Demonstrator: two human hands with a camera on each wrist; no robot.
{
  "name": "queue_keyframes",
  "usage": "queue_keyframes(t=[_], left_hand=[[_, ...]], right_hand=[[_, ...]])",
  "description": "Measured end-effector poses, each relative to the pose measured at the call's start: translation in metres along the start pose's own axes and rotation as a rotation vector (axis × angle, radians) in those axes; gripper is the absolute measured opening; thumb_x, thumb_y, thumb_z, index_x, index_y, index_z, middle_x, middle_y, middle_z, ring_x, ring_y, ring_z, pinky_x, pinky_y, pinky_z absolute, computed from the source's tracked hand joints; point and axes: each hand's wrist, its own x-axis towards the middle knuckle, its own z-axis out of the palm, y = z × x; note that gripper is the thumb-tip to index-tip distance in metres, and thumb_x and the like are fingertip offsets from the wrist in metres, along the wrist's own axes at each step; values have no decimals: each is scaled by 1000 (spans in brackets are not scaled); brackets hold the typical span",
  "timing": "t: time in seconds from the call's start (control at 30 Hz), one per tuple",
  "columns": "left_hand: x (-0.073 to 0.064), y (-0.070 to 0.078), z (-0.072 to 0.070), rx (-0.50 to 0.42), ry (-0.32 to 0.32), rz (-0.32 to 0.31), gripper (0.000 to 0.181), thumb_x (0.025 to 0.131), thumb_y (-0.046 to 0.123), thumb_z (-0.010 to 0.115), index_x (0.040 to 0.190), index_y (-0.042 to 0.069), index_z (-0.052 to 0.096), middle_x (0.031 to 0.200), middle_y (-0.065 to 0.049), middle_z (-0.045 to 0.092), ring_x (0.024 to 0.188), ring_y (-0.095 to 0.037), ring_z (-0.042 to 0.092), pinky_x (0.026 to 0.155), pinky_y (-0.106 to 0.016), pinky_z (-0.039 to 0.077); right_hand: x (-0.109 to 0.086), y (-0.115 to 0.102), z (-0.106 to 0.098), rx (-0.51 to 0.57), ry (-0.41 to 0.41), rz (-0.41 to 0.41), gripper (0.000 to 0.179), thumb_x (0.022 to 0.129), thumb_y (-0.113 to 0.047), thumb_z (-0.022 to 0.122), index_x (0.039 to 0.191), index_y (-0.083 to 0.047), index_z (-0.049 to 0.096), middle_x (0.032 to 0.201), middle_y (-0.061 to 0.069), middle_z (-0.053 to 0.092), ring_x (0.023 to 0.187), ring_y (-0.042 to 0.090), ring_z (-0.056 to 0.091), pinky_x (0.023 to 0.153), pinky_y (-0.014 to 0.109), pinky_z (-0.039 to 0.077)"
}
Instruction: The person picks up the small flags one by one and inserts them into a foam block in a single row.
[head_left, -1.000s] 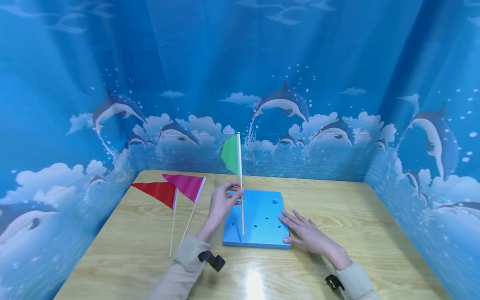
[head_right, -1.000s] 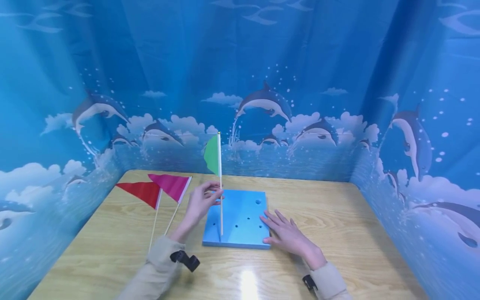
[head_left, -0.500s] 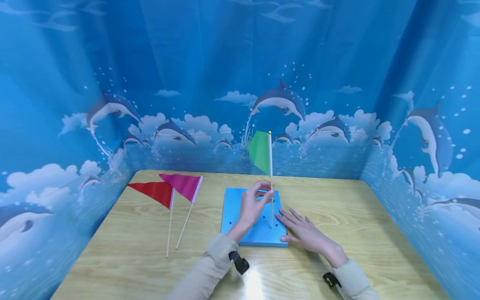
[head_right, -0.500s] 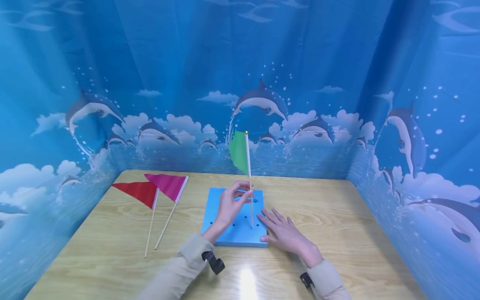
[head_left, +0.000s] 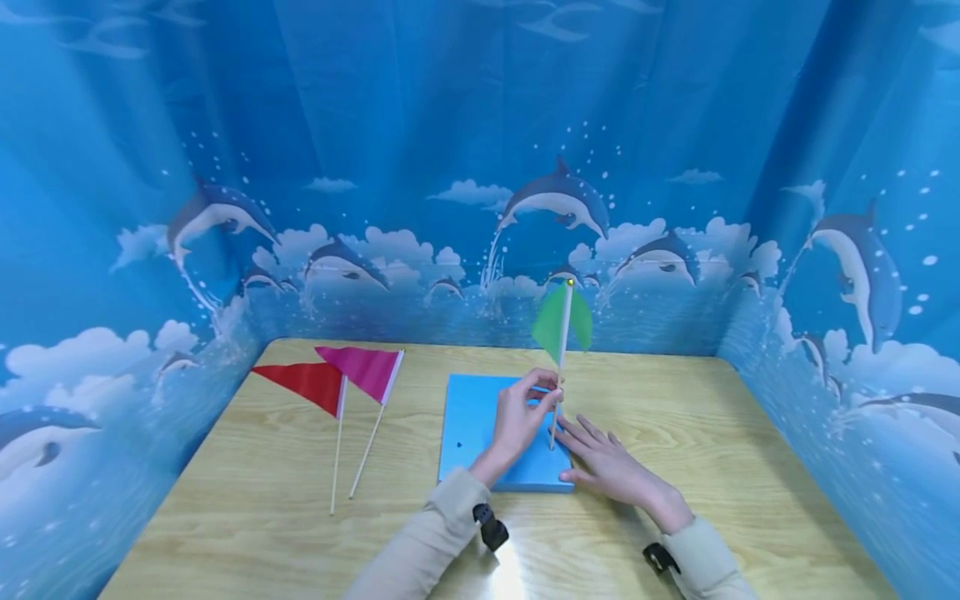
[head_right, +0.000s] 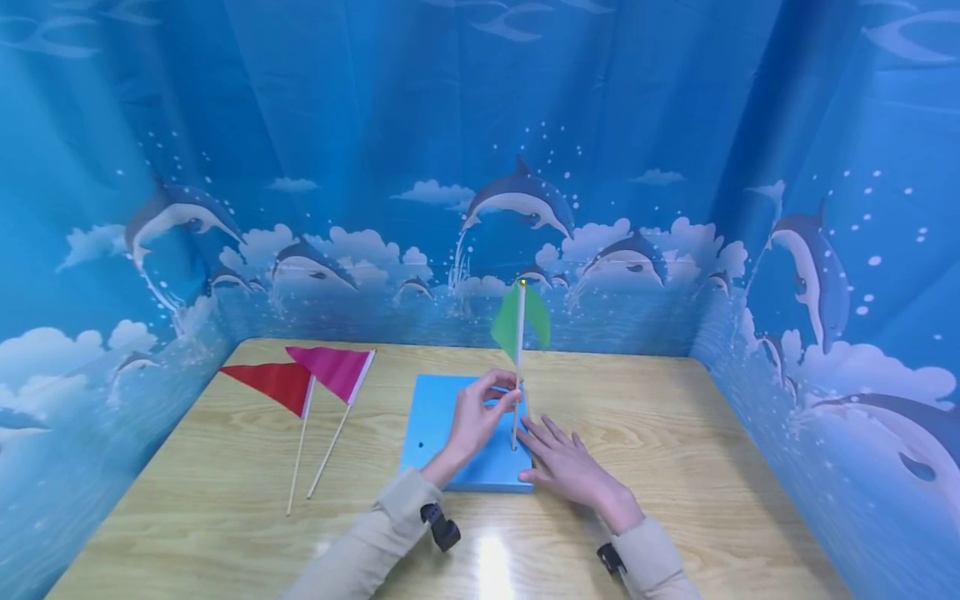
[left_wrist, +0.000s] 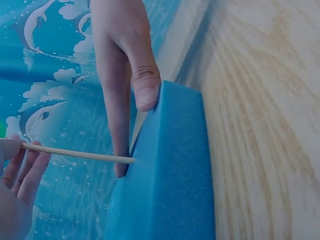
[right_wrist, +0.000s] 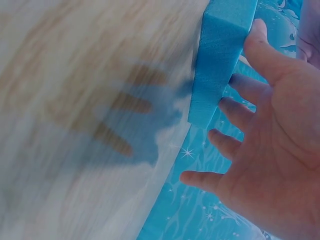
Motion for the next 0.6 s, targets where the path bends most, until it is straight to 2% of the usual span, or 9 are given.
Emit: queue_keyframes(t=[0.13,0.3,0.6], left_hand=[[-3,-3,1,34,-12,-33,16,98,12,68,112,4,70,102,-9,75,87,-19,75,71,-18,60],[-4,-8,3,24,-28,-90,15,98,10,68,111,5,69,103,-9,74,87,-15,75,71,-17,60],[-2,-9,5,24,-18,-107,17,95,14,72,108,3,71,100,-8,75,86,-14,74,69,-17,60]], right_hand=[[1,-2,-1,3,-7,3,71,98,-43,62,155,-6,39,162,20,32,148,51,21,106,83,21],[1,-2,-1,4,-7,0,71,98,-42,63,155,-6,40,162,20,32,148,52,22,106,83,22],[2,-3,-2,18,-31,21,72,99,-43,62,155,-6,39,162,20,31,149,50,20,107,83,20]])
